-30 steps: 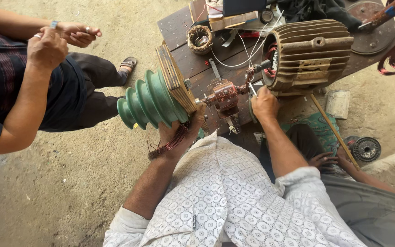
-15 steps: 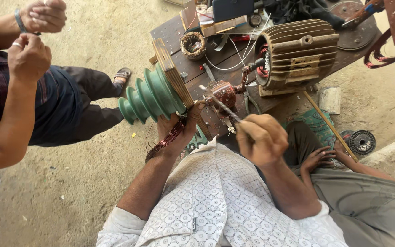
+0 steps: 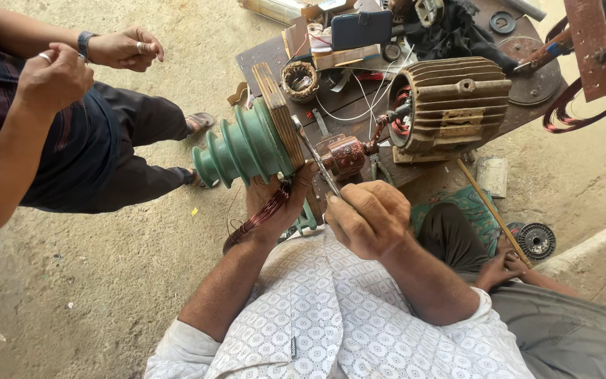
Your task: The person winds copper wire onto a green plastic spool using a manual winding machine. They hold the spool with one hand and guide the wire with the other, then use a tool to tighten the assembly.
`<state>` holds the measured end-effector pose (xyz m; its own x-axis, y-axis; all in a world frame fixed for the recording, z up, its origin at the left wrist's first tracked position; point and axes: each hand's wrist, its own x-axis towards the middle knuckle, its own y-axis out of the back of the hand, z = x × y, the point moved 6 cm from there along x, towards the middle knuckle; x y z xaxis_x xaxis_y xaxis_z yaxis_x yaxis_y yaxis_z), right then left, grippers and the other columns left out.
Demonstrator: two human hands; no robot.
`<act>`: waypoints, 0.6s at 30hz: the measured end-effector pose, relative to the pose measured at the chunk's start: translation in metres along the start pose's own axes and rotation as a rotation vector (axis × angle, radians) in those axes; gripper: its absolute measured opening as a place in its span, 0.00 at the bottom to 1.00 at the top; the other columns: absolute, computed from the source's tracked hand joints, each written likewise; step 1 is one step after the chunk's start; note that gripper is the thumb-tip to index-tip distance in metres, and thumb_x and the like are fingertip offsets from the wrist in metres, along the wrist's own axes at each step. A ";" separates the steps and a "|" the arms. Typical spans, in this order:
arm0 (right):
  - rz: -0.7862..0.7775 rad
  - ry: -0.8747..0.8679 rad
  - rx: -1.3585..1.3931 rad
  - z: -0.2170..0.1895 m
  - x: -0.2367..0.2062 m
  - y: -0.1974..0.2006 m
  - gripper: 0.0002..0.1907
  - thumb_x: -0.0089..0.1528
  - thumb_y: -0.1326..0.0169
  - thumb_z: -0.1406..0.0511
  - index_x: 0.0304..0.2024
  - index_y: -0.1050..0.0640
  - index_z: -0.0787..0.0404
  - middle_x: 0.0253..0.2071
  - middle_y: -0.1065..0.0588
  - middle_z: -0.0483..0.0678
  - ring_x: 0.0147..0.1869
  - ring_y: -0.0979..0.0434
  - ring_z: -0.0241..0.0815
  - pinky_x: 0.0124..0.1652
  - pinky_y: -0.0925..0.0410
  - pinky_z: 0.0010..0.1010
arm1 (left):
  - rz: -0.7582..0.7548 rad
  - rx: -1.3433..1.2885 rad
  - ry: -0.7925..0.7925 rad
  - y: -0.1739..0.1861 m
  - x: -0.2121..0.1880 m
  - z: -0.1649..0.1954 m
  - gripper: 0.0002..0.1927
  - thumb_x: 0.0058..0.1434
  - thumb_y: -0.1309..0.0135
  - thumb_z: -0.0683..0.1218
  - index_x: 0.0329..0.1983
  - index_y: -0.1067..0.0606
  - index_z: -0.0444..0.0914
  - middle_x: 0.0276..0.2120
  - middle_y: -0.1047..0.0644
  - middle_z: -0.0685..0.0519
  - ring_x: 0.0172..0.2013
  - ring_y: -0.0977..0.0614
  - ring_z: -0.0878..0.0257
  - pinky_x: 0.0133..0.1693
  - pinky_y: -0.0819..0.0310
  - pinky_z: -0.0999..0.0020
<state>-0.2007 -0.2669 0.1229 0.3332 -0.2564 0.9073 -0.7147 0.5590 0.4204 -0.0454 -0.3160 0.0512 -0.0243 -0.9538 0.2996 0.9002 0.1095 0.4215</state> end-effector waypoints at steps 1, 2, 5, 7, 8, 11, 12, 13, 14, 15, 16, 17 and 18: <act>-0.008 -0.004 0.008 0.000 0.000 -0.003 0.08 0.62 0.37 0.68 0.40 0.24 0.61 0.34 0.24 0.47 0.32 0.21 0.38 0.28 0.26 0.28 | 0.018 -0.010 -0.036 0.002 0.000 0.002 0.11 0.70 0.40 0.51 0.46 0.24 0.41 0.35 0.21 0.53 0.36 0.18 0.61 0.37 0.23 0.62; -0.015 -0.006 0.015 0.000 0.001 -0.006 0.07 0.62 0.38 0.69 0.39 0.25 0.60 0.34 0.24 0.47 0.32 0.21 0.38 0.28 0.26 0.28 | 0.038 -0.019 -0.074 0.003 -0.001 0.004 0.11 0.70 0.40 0.51 0.47 0.25 0.40 0.36 0.22 0.53 0.37 0.18 0.61 0.37 0.23 0.62; -0.029 0.008 0.090 0.004 0.008 -0.006 0.08 0.63 0.38 0.70 0.40 0.25 0.62 0.32 0.24 0.48 0.31 0.21 0.39 0.28 0.27 0.29 | 0.047 0.001 -0.060 0.004 -0.003 0.005 0.12 0.69 0.40 0.51 0.47 0.26 0.40 0.37 0.22 0.52 0.36 0.19 0.60 0.35 0.23 0.62; -0.014 0.061 0.142 0.008 0.017 -0.002 0.09 0.63 0.39 0.70 0.42 0.26 0.62 0.32 0.24 0.48 0.30 0.22 0.40 0.26 0.29 0.29 | 0.055 -0.015 -0.029 0.005 -0.003 0.005 0.13 0.68 0.40 0.51 0.47 0.26 0.40 0.37 0.23 0.52 0.35 0.19 0.60 0.34 0.23 0.62; -0.006 0.095 0.162 0.010 0.024 0.000 0.09 0.63 0.40 0.69 0.43 0.27 0.62 0.31 0.24 0.48 0.30 0.22 0.40 0.26 0.30 0.29 | 0.060 -0.049 -0.011 0.006 -0.004 0.005 0.14 0.69 0.40 0.52 0.48 0.27 0.39 0.37 0.23 0.52 0.35 0.19 0.60 0.35 0.23 0.62; 0.039 0.172 0.221 0.018 0.048 0.004 0.09 0.67 0.46 0.70 0.48 0.30 0.61 0.33 0.23 0.50 0.32 0.21 0.42 0.27 0.28 0.31 | 0.075 -0.032 -0.047 0.006 -0.007 0.011 0.13 0.69 0.39 0.51 0.47 0.25 0.39 0.37 0.22 0.51 0.37 0.19 0.57 0.37 0.24 0.59; 0.055 0.193 0.246 0.021 0.058 0.005 0.09 0.69 0.48 0.70 0.50 0.31 0.61 0.34 0.23 0.52 0.34 0.20 0.43 0.29 0.26 0.32 | 0.081 -0.006 -0.069 0.007 -0.008 0.013 0.12 0.70 0.39 0.51 0.46 0.24 0.39 0.37 0.22 0.51 0.37 0.19 0.56 0.38 0.24 0.57; 0.073 0.201 0.270 0.023 0.069 0.005 0.07 0.68 0.49 0.70 0.49 0.30 0.60 0.31 0.24 0.48 0.31 0.21 0.41 0.26 0.29 0.31 | 0.105 0.042 -0.109 0.007 -0.010 0.016 0.12 0.69 0.39 0.51 0.46 0.24 0.38 0.38 0.22 0.49 0.38 0.19 0.54 0.38 0.24 0.56; 0.091 0.210 0.293 0.026 0.080 0.004 0.07 0.68 0.50 0.71 0.48 0.29 0.59 0.28 0.26 0.45 0.29 0.23 0.39 0.24 0.31 0.30 | 0.128 0.091 -0.149 0.008 -0.011 0.018 0.13 0.68 0.38 0.51 0.45 0.23 0.38 0.39 0.22 0.47 0.38 0.19 0.51 0.38 0.25 0.54; 0.111 0.221 0.315 0.029 0.091 0.003 0.07 0.67 0.52 0.71 0.47 0.28 0.59 0.25 0.28 0.42 0.26 0.25 0.37 0.22 0.34 0.29 | 0.151 0.139 -0.192 0.008 -0.013 0.021 0.13 0.67 0.38 0.51 0.45 0.23 0.37 0.40 0.23 0.45 0.39 0.20 0.49 0.38 0.25 0.53; 0.088 0.194 0.313 0.034 0.103 -0.003 0.07 0.67 0.52 0.71 0.46 0.26 0.60 0.21 0.32 0.39 0.22 0.31 0.36 0.19 0.39 0.31 | 0.125 0.116 -0.133 0.008 -0.013 0.016 0.14 0.67 0.38 0.52 0.45 0.23 0.37 0.39 0.22 0.45 0.38 0.19 0.50 0.37 0.25 0.53; 0.064 0.168 0.311 0.040 0.114 -0.010 0.08 0.66 0.53 0.72 0.44 0.23 0.61 0.17 0.36 0.37 0.17 0.37 0.35 0.16 0.43 0.34 | 0.098 0.093 -0.074 0.007 -0.013 0.011 0.15 0.67 0.39 0.52 0.46 0.24 0.36 0.38 0.21 0.46 0.37 0.18 0.51 0.36 0.24 0.54; -0.010 0.033 0.594 0.051 0.123 -0.024 0.09 0.69 0.56 0.72 0.48 0.25 0.63 0.18 0.34 0.35 0.17 0.34 0.32 0.17 0.40 0.28 | 0.070 0.068 -0.013 0.006 -0.015 0.007 0.16 0.67 0.39 0.53 0.46 0.24 0.36 0.37 0.20 0.46 0.36 0.18 0.52 0.36 0.23 0.54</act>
<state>-0.1744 -0.3520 0.2247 0.3541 -0.2295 0.9066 -0.9298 0.0174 0.3676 -0.0427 -0.2995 0.0553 0.0314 -0.9394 0.3413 0.8684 0.1947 0.4561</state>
